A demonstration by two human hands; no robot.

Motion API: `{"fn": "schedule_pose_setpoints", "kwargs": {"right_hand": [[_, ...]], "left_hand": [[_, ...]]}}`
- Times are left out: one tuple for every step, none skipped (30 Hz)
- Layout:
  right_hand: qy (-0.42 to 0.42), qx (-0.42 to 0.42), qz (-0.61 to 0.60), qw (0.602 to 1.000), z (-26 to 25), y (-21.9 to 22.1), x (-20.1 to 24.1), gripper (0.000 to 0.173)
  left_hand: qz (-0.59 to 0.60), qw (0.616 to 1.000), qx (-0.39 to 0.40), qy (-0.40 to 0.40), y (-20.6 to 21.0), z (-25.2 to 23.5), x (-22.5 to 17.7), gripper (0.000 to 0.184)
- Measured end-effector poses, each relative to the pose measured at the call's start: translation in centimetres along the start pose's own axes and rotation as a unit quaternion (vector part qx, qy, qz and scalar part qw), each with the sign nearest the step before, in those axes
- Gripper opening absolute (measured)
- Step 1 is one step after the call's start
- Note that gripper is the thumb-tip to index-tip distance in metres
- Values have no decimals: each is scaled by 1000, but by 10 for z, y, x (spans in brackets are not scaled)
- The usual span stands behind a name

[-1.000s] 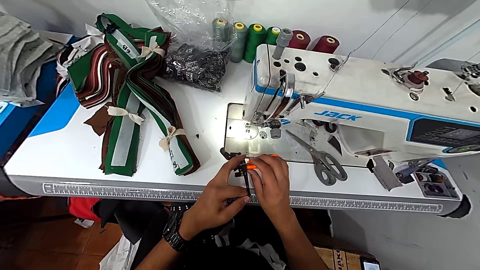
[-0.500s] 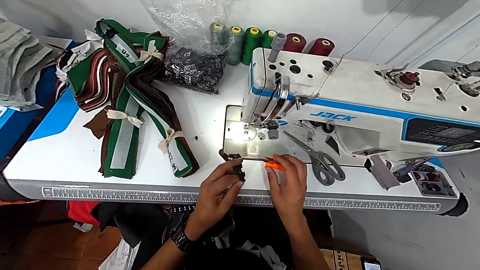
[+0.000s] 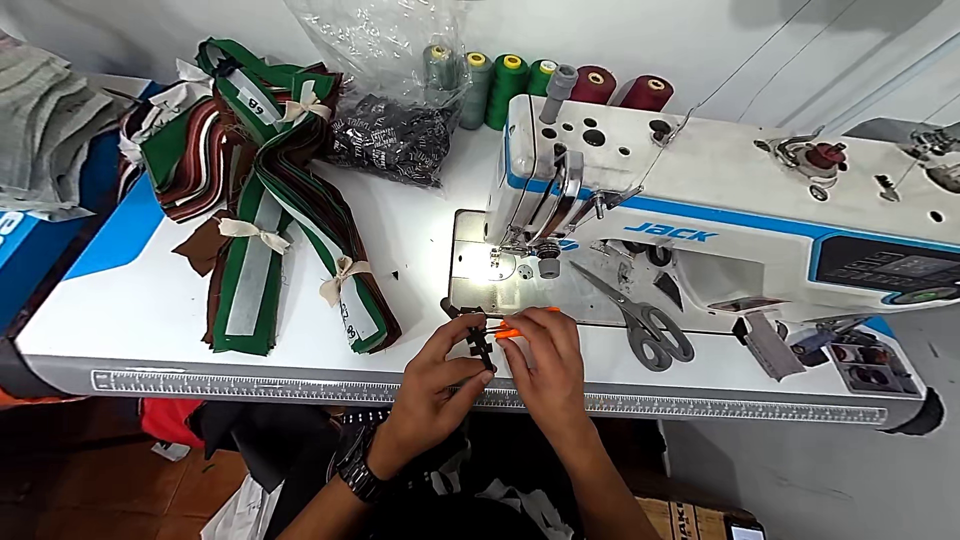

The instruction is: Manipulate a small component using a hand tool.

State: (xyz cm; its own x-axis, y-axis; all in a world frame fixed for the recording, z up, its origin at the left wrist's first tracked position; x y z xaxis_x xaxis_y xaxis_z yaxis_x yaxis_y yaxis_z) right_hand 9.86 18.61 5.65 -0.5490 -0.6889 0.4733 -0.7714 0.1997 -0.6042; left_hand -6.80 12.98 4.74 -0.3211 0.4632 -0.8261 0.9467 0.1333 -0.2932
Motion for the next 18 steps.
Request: {"fn": "schedule_pose_setpoints", "kwargs": {"right_hand": [[-5, 1, -6, 1000, -2, 1, 3, 22], [-10, 1, -11, 1000, -3, 2, 5, 22], [-15, 3, -15, 1000, -4, 3, 8, 22], [-18, 4, -18, 1000, -5, 4, 9, 22], [-20, 4, -21, 1000, -5, 5, 11, 23], [-21, 5, -22, 1000, -5, 6, 12, 23], [-22, 8, -22, 999, -6, 7, 12, 23], [-25, 12, -21, 999, -6, 7, 13, 22], [-28, 15, -21, 999, -6, 7, 13, 21], [-30, 15, -20, 999, -7, 7, 12, 20], [-28, 12, -15, 999, -8, 5, 11, 19], [-20, 7, -11, 1000, -8, 3, 8, 19], [-8, -3, -6, 1000, -8, -1, 3, 19], [6, -12, 3, 1000, -7, -6, -3, 21], [21, -21, 13, 999, -5, -11, -9, 24], [35, -28, 24, 999, -4, -16, -16, 26], [47, -33, 31, 998, -2, -20, -21, 28], [55, -39, 36, 997, 0, -24, -26, 29]], "left_hand": [[1, 1000, 1, -1, 0, 0, 0, 16], [2, 1000, 3, -3, -1, 0, 0, 17], [4, 1000, 5, -4, -1, 0, 0, 17], [7, 1000, 6, -3, -1, 0, 0, 17], [9, 1000, 7, -2, -1, 0, 0, 17], [8, 1000, 8, -2, -1, -1, 0, 17], [7, 1000, 11, -1, -1, -1, 0, 17], [6, 1000, 13, 0, -1, -1, 0, 17], [5, 1000, 16, 0, -1, -1, 0, 17], [2, 1000, 17, -2, -1, -2, 1, 18], [0, 1000, 18, -7, -1, -2, 1, 18], [-1, 1000, 15, -16, -2, -3, 1, 18], [-4, 1000, 5, -27, -2, -3, 2, 18], [-14, 999, -8, -43, -2, -4, 4, 17], [-30, 998, -23, -59, -3, -4, 4, 18], [-46, 995, -37, -74, -3, -5, 4, 18], [-58, 993, -50, -85, -3, -6, 4, 18], [-64, 992, -61, -89, -2, -6, 3, 17]]}}
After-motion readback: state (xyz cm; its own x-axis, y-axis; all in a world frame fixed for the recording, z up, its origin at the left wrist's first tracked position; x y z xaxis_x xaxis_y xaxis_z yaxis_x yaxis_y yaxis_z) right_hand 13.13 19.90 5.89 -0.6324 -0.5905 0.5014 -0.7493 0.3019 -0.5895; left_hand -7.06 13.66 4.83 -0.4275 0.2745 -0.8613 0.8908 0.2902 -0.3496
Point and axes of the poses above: each hand's wrist, its own z-axis away from the middle knuckle, its own y-axis out of the palm, x = y × z, the point moved 5 cm from there along -z, towards the middle knuckle, and after that the axes turned 2 degrees about -y, right-handed, at the moved point
